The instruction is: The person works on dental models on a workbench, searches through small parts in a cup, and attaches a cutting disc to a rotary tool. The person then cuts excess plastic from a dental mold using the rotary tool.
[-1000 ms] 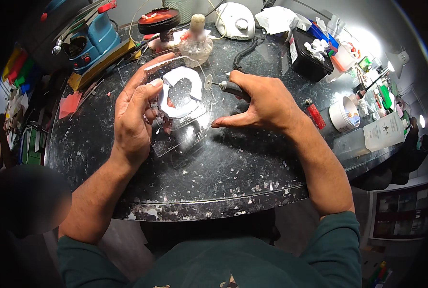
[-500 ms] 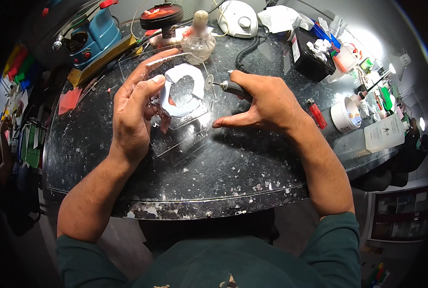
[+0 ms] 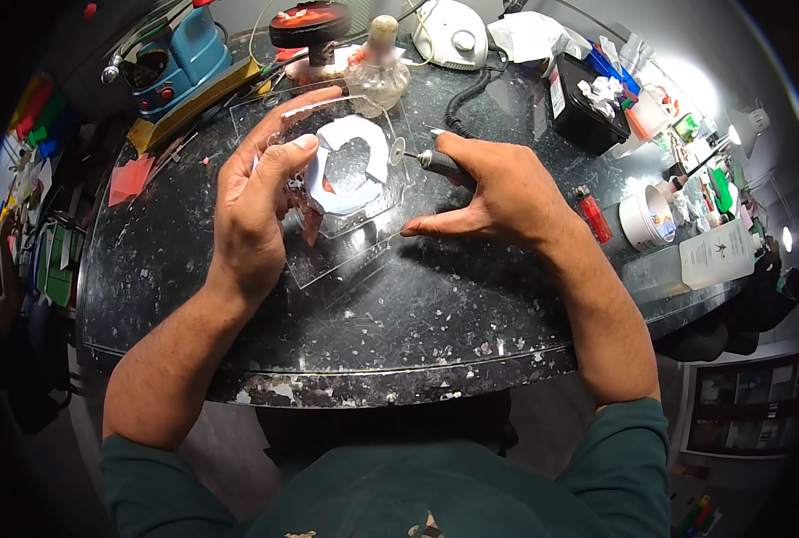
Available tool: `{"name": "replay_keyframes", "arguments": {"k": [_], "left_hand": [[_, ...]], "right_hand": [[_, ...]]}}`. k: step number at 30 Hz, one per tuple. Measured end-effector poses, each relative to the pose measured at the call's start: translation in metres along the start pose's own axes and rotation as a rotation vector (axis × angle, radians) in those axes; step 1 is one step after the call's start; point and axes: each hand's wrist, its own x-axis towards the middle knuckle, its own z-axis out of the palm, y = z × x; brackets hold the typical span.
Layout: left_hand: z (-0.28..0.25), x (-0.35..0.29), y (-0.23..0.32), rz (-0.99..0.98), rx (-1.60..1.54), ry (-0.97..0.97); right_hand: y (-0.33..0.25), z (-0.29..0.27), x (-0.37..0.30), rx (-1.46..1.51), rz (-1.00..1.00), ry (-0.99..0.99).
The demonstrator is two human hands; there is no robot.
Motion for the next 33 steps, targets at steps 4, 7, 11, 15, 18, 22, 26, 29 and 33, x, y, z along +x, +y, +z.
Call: {"name": "replay_keyframes", "arguments": {"k": [4,7,11,15,18,22,26,29,33], "left_hand": [[0.002,0.0,0.001,-0.005,-0.002,0.018],[0.0,0.0,0.0,-0.011,0.005,0.021],[0.001,0.0,0.002,-0.019,0.005,0.018],[0.003,0.0,0.004,-0.021,0.012,0.022],[0.004,-0.001,0.005,-0.029,0.046,0.029],[0.006,-0.003,0.009,-0.043,0.096,0.023],[0.009,-0.002,0.009,-0.054,0.077,0.055],[0.008,-0.002,0.01,-0.066,0.077,0.045],[0.009,-0.002,0.008,-0.054,0.076,0.064]], "right_hand": [[0.0,0.001,0.001,0.0,-0.008,0.006],[0.0,0.001,0.001,-0.006,-0.005,-0.004],[0.0,0.001,0.0,0.001,-0.003,-0.008],[0.0,0.0,0.001,0.003,0.011,-0.024],[-0.001,0.0,0.001,0.009,0.016,-0.028],[-0.002,0.0,0.001,0.001,0.023,-0.034],[-0.001,0.001,0.001,0.002,0.02,-0.033],[-0.001,0.001,0.001,-0.003,0.018,-0.035],[-0.001,0.002,0.001,0.007,0.023,-0.047]]}}
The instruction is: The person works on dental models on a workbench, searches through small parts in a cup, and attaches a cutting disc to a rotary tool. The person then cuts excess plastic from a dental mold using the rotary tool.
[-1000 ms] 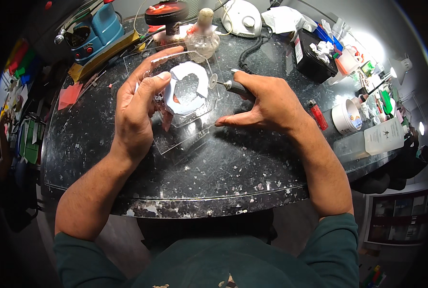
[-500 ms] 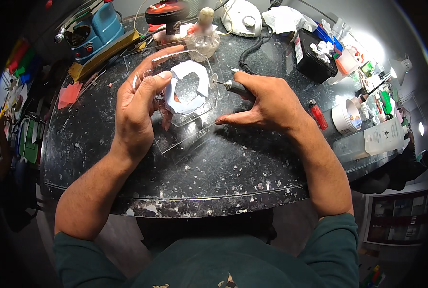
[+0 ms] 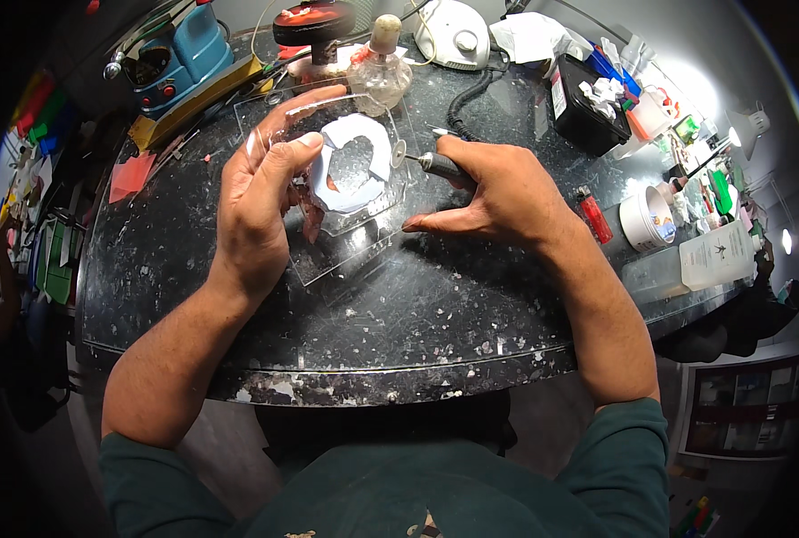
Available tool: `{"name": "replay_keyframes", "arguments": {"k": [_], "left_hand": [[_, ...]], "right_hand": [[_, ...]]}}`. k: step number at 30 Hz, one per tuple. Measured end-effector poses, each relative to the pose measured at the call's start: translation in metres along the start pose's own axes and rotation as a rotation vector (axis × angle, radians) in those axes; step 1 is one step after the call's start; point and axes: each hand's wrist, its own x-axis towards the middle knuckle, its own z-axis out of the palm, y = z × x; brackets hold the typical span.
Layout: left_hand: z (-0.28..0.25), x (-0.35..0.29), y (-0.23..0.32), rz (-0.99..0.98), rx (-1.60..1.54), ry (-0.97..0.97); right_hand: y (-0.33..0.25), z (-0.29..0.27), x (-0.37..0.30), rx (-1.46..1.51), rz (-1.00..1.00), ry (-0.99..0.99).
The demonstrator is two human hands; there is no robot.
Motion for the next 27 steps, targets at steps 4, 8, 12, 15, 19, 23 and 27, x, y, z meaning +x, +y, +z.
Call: {"name": "replay_keyframes", "arguments": {"k": [4,8,12,15,19,23,27], "left_hand": [[-0.001,0.0,0.0,-0.002,-0.013,-0.017],[-0.006,0.0,0.0,-0.007,-0.002,-0.036],[-0.009,-0.001,-0.003,-0.007,-0.086,-0.079],[-0.003,0.0,-0.003,0.0,-0.054,-0.019],[-0.005,0.0,0.001,-0.013,0.004,-0.058],[-0.007,0.0,0.001,-0.028,0.005,-0.082],[-0.003,0.001,-0.002,0.011,-0.01,-0.024]], "right_hand": [[0.0,-0.001,-0.001,0.002,-0.015,0.019],[-0.002,-0.002,-0.001,-0.013,0.004,-0.007],[-0.001,-0.001,-0.001,-0.021,-0.017,0.001],[-0.002,0.0,0.0,-0.026,-0.02,0.002],[-0.002,-0.002,-0.001,-0.029,-0.006,-0.02],[0.002,0.004,-0.002,-0.016,-0.037,0.034],[0.001,0.005,-0.001,-0.005,-0.066,0.077]]}}
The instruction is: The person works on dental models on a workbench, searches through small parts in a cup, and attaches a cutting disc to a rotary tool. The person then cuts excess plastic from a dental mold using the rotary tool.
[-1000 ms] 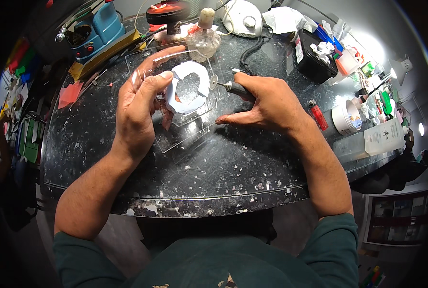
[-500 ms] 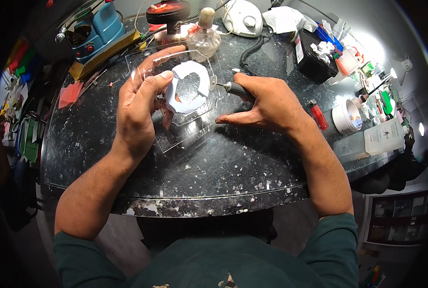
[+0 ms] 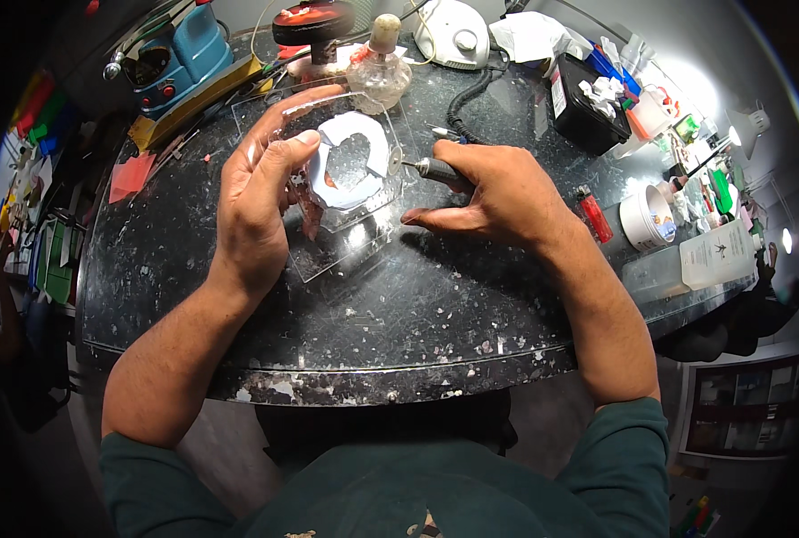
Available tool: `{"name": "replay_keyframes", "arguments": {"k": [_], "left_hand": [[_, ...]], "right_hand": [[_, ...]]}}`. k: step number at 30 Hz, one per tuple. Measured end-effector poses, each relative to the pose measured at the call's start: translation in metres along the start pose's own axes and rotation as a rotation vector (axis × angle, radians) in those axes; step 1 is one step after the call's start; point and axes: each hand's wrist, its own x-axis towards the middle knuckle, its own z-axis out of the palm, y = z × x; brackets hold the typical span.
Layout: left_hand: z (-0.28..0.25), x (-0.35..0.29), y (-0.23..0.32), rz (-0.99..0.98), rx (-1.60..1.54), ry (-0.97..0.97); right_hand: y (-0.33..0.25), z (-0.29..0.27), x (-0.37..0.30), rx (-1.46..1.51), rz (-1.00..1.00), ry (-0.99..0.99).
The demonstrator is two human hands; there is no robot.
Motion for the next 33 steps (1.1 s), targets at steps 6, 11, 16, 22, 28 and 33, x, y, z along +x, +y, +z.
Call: {"name": "replay_keyframes", "arguments": {"k": [6,11,16,22,28,33], "left_hand": [[-0.004,0.001,-0.003,0.037,-0.018,-0.015],[-0.005,0.001,-0.002,0.021,-0.001,-0.038],[-0.003,0.0,-0.001,0.018,-0.018,-0.017],[-0.004,0.002,-0.005,0.047,-0.017,-0.008],[-0.003,0.001,-0.004,0.04,-0.022,-0.011],[-0.003,0.001,-0.004,0.052,-0.008,-0.002]], "right_hand": [[-0.001,0.0,0.0,0.01,0.008,0.005],[0.001,0.001,-0.001,0.008,0.003,0.013],[-0.004,-0.007,0.001,-0.036,0.057,-0.12],[-0.004,-0.007,0.0,-0.023,0.052,-0.121],[-0.004,-0.007,0.001,-0.014,0.057,-0.126],[-0.005,-0.006,0.001,-0.004,0.056,-0.115]]}}
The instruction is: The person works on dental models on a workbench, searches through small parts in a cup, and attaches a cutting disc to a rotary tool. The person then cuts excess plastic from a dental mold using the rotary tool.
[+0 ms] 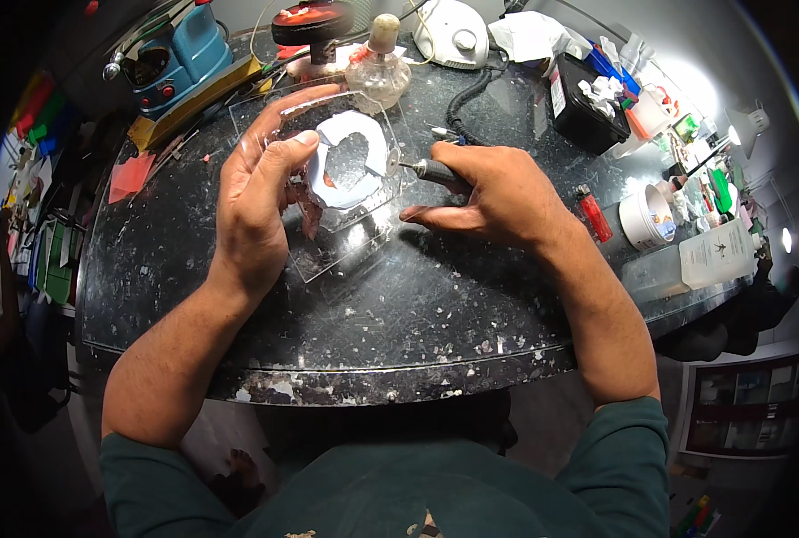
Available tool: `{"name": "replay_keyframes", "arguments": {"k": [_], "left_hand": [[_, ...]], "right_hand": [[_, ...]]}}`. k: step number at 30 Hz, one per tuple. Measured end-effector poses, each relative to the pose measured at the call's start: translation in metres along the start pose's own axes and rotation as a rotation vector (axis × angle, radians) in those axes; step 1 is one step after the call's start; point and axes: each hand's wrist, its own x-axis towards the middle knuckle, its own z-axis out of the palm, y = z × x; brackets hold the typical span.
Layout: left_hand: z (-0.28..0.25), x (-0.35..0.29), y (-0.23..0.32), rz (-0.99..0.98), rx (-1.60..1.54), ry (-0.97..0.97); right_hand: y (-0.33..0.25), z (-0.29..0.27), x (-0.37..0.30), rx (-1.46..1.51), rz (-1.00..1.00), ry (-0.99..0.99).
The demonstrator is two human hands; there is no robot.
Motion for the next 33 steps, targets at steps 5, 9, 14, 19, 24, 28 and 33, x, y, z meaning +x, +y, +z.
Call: {"name": "replay_keyframes", "arguments": {"k": [5,9,14,19,24,28,33], "left_hand": [[-0.009,0.0,0.004,-0.077,0.048,-0.105],[-0.003,0.0,0.001,-0.038,0.027,-0.047],[0.0,0.0,0.001,0.002,-0.001,0.01],[-0.004,-0.001,0.004,-0.038,0.017,-0.066],[-0.002,0.0,0.0,-0.029,0.004,-0.028],[-0.009,0.001,0.0,-0.049,0.028,-0.083],[-0.002,0.001,-0.002,0.005,-0.005,-0.007]], "right_hand": [[0.0,0.0,-0.001,-0.007,0.004,-0.003],[0.0,0.0,-0.001,-0.01,-0.009,0.007],[0.0,0.0,-0.001,-0.014,-0.011,0.005],[0.0,0.0,-0.001,-0.013,-0.005,-0.004],[0.0,0.001,0.0,-0.003,-0.007,-0.003],[0.001,0.001,-0.001,-0.01,-0.007,0.004],[0.0,0.002,-0.001,-0.004,-0.006,0.018]]}}
